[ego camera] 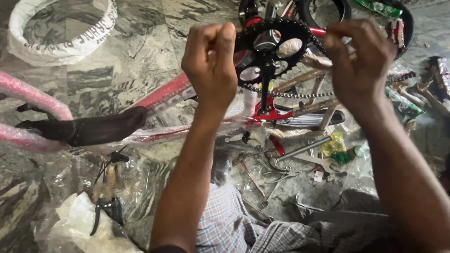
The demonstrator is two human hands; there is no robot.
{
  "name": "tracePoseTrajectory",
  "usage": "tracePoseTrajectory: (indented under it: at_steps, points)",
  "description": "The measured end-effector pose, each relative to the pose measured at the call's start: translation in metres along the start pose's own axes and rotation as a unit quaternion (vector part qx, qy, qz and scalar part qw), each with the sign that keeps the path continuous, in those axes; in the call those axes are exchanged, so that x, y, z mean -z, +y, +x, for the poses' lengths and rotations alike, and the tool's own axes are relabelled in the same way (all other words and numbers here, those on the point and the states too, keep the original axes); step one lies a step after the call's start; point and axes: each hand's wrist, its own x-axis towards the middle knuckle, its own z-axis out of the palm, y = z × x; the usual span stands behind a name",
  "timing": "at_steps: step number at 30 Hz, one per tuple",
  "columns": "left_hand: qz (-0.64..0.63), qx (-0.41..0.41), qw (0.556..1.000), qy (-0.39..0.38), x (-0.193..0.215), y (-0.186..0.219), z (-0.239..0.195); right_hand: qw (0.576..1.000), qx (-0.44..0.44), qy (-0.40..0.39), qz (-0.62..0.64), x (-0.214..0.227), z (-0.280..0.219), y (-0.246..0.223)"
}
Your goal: The person sits on the floor and assembles a bicycle chain. They use a chain tool to connect the chain links and then route the chain around the front chainring and rear derailleur of a red bicycle frame.
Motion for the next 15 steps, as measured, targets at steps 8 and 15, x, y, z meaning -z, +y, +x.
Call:
tracePoseTrajectory:
  at_steps: [8,15]
  points:
    - [-0.187,0.07,0.978,0.055,0.001,0.005,-0.057,0.953,-0.119,-0.263,-0.09,0.003,0.108,-0.051]
    - [-0.519,0.415,0.745,-0.055,-0.024,0.03,-0.07,0.881,-0.216,-0.402,-0.121,-0.008,0.142,-0.056]
